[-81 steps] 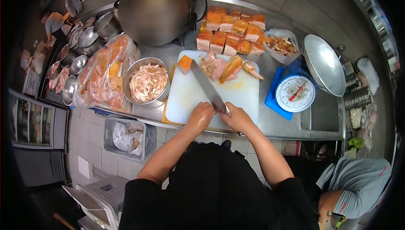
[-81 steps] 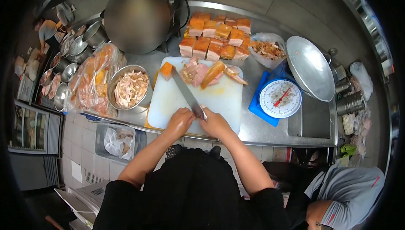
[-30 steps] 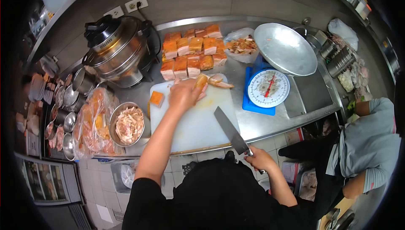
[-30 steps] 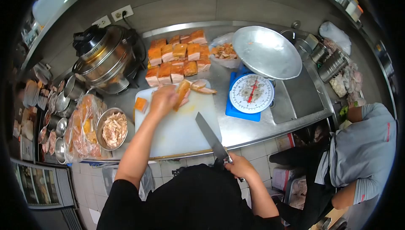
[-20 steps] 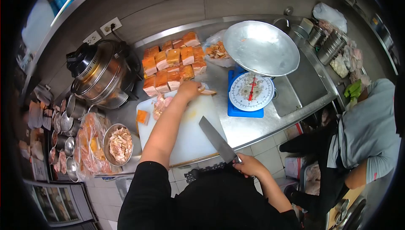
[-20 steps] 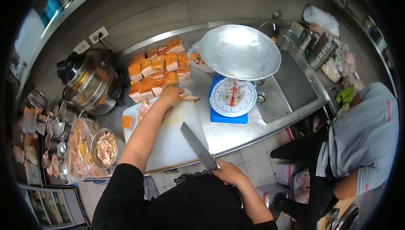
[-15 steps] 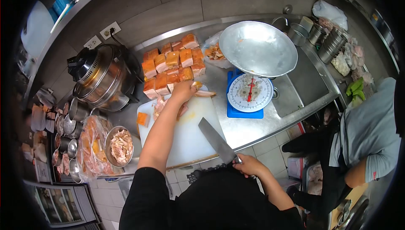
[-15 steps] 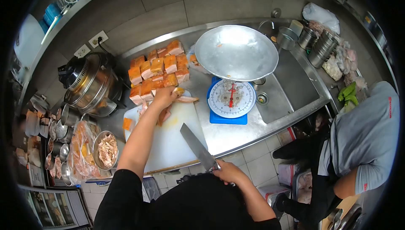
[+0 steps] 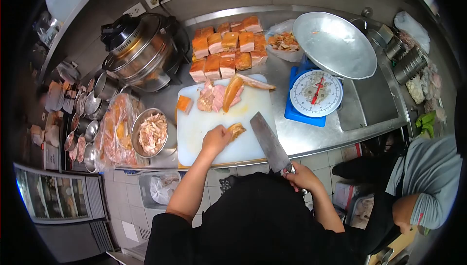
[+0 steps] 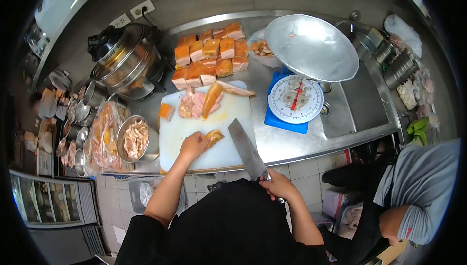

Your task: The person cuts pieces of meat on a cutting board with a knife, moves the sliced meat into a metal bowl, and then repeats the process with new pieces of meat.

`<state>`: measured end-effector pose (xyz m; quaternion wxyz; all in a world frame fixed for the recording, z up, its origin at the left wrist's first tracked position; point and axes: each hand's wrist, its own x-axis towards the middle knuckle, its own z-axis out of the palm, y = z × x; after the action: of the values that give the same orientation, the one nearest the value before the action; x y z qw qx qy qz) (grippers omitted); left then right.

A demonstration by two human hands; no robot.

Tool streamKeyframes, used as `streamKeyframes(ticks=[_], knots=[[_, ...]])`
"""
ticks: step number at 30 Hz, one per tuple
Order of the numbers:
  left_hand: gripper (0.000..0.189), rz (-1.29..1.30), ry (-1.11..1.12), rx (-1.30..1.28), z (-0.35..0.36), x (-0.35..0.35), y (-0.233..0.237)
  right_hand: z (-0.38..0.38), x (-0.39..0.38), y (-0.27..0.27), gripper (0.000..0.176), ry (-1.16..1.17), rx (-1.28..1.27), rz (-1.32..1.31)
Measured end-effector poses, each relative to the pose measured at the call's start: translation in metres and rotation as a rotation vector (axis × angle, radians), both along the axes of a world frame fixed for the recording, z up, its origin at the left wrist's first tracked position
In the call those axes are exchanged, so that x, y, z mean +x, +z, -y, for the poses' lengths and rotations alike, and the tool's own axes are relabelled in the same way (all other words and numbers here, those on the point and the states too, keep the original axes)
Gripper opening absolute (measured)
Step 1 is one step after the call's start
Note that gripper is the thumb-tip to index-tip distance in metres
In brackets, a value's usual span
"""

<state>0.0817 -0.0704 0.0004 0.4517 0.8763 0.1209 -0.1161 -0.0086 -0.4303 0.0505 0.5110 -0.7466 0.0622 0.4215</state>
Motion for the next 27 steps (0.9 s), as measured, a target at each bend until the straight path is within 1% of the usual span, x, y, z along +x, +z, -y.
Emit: streamKeyframes(ticks=[2, 4, 6, 8, 9, 11, 12, 15, 17, 18, 19, 22, 24, 27], knots=[[0.020, -0.111, -0.154, 0.499, 0.002, -0.016, 0.013, -0.002, -0.001, 0.001, 0.028, 0.005, -0.006, 0.000], [0.016, -0.099, -0.126, 0.457, -0.002, -0.027, 0.026, -0.003, -0.002, 0.003, 0.029, 0.005, -0.015, 0.005], [0.015, -0.082, -0.106, 0.418, -0.011, -0.031, 0.025, -0.006, -0.003, 0.004, 0.023, -0.019, -0.019, 0.004], [0.019, 0.597, -0.294, 0.439, -0.020, -0.033, 0.014, -0.007, -0.004, 0.006, 0.024, -0.009, -0.019, 0.020], [0.019, 0.594, -0.293, 0.437, -0.019, -0.032, 0.013, -0.007, -0.005, 0.006, 0.024, 0.000, -0.017, 0.041], [0.026, 0.522, -0.419, 0.404, -0.014, -0.026, 0.011, -0.009, -0.006, 0.008, 0.026, -0.011, -0.032, 0.037], [0.026, 0.526, -0.419, 0.400, -0.010, -0.026, 0.008, -0.009, -0.007, 0.010, 0.028, -0.024, -0.046, 0.035], [0.028, 0.504, -0.405, 0.415, 0.010, -0.029, -0.005, -0.011, -0.016, 0.018, 0.025, -0.070, -0.055, 0.056], [0.026, 0.554, -0.345, 0.329, 0.027, -0.037, -0.017, -0.013, -0.022, 0.032, 0.025, -0.054, -0.091, 0.084], [0.024, 0.636, -0.366, 0.283, 0.033, -0.039, -0.015, -0.013, -0.025, 0.038, 0.026, -0.048, -0.124, 0.114], [0.024, 0.632, -0.362, 0.277, 0.033, -0.041, -0.014, -0.013, -0.027, 0.043, 0.026, -0.045, -0.129, 0.109], [0.023, 0.484, -0.212, 0.008, 0.031, -0.043, -0.021, -0.016, -0.032, 0.061, 0.025, 0.001, -0.180, 0.150], [0.022, 0.516, -0.235, 0.013, 0.025, -0.042, -0.026, -0.022, -0.030, 0.074, 0.029, 0.100, -0.230, 0.125], [0.017, 0.588, -0.273, 0.036, 0.024, -0.038, -0.027, -0.025, -0.033, 0.067, 0.028, 0.118, -0.224, 0.131]])
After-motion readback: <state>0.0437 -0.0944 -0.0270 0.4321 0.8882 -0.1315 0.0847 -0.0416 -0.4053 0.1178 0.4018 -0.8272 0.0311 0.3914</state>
